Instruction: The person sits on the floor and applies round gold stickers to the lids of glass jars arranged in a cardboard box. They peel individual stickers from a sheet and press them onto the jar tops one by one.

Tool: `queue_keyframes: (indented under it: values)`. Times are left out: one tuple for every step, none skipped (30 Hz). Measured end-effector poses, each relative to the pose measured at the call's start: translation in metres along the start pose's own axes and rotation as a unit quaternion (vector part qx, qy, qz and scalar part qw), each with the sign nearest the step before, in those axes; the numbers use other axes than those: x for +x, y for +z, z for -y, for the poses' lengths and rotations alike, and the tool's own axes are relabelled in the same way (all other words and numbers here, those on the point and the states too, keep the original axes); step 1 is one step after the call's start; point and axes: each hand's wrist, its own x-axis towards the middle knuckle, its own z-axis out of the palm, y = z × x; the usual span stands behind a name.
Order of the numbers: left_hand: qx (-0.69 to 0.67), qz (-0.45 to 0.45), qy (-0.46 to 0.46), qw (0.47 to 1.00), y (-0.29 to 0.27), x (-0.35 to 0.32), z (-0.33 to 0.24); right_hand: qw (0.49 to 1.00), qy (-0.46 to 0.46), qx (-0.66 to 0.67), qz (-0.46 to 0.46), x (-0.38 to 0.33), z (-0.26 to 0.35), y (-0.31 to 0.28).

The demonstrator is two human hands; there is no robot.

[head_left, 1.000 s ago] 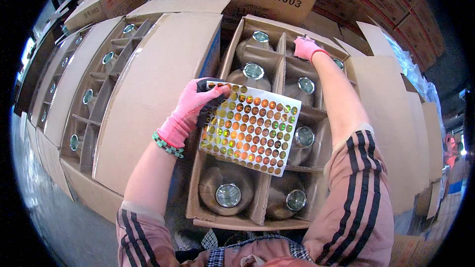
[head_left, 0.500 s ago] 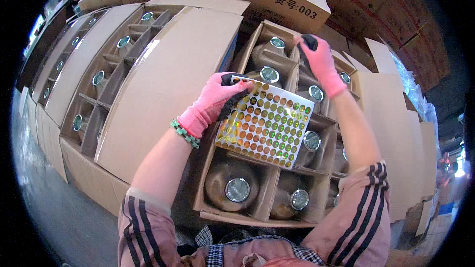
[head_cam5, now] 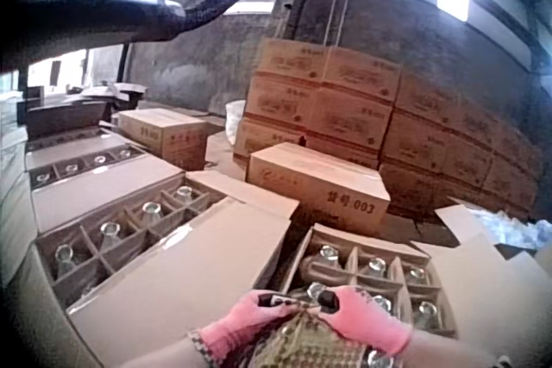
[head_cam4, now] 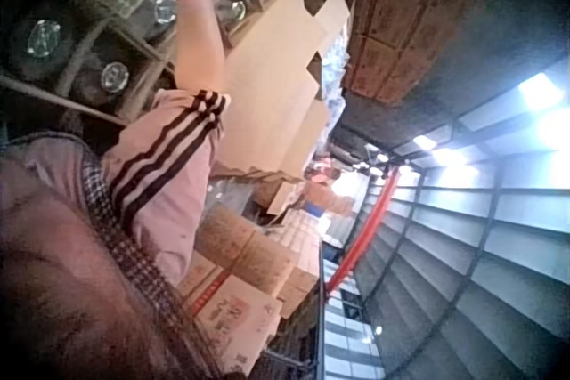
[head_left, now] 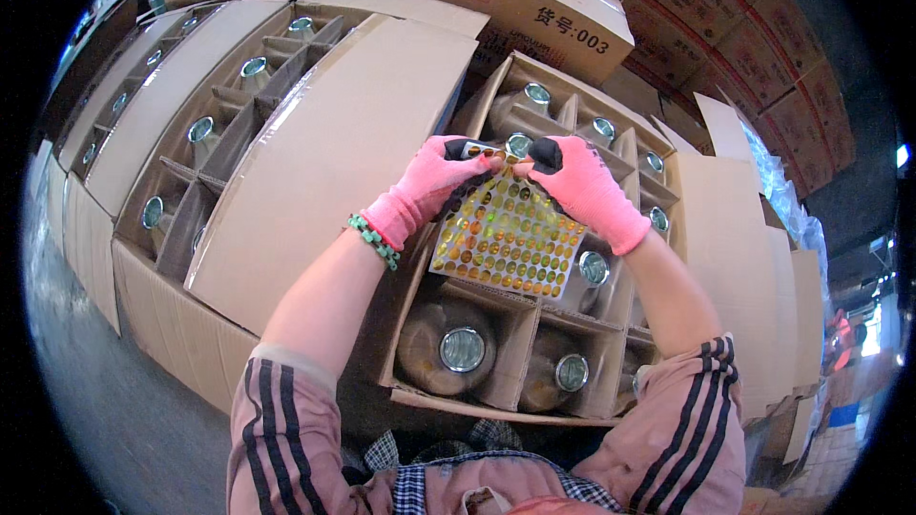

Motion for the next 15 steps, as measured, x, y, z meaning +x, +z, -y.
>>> queue_keyframes:
  values:
    - [0.019, -0.004, 0.011, 1.000, 0.001, -0.001, -0.001, 1.000, -0.009, 0.023, -0.007, -0.001, -0.002, 0.001]
    - [0.022, -0.008, 0.013, 1.000, 0.000, -0.001, -0.001, 0.999, -0.020, 0.048, -0.015, -0.001, -0.002, 0.002]
    - [0.025, -0.011, 0.016, 0.999, -0.001, 0.000, 0.001, 0.997, -0.048, 0.042, -0.031, -0.001, -0.003, 0.003]
    - [0.028, -0.015, 0.018, 0.999, -0.003, 0.000, 0.002, 0.995, -0.076, 0.036, -0.046, -0.001, -0.003, 0.005]
    - [0.035, -0.019, 0.023, 0.999, -0.003, 0.000, 0.003, 0.992, -0.102, 0.030, -0.062, -0.001, -0.005, 0.006]
    - [0.041, -0.023, 0.028, 0.998, -0.003, 0.001, 0.003, 0.989, -0.131, -0.009, -0.074, -0.001, -0.008, 0.007]
    - [0.048, -0.028, 0.033, 0.998, -0.003, 0.001, 0.004, 0.982, -0.161, -0.048, -0.085, 0.000, -0.011, 0.009]
    - [0.043, -0.025, 0.030, 0.998, -0.003, 0.001, 0.004, 0.973, -0.188, -0.088, -0.097, 0.000, -0.014, 0.010]
    - [0.038, -0.021, 0.026, 0.999, -0.002, 0.002, 0.003, 0.966, -0.206, -0.114, -0.111, -0.001, -0.015, 0.011]
    - [0.033, -0.019, 0.023, 0.999, -0.002, 0.002, 0.003, 0.956, -0.223, -0.140, -0.126, -0.002, -0.017, 0.012]
    - [0.029, -0.022, 0.021, 0.999, -0.002, 0.002, 0.003, 0.946, -0.242, -0.165, -0.140, -0.003, -0.017, 0.014]
    - [0.025, -0.025, 0.018, 0.999, -0.003, 0.002, 0.003, 0.942, -0.249, -0.168, -0.148, -0.004, -0.018, 0.015]
    - [0.021, -0.028, 0.015, 0.999, -0.003, 0.002, 0.003, 0.939, -0.256, -0.171, -0.156, -0.005, -0.019, 0.017]
    - [0.025, -0.029, 0.021, 0.999, -0.002, 0.002, 0.003, 0.935, -0.262, -0.176, -0.163, -0.006, -0.020, 0.017]
    - [0.030, -0.029, 0.027, 0.999, -0.001, 0.002, 0.002, 0.932, -0.266, -0.178, -0.167, -0.006, -0.022, 0.018]
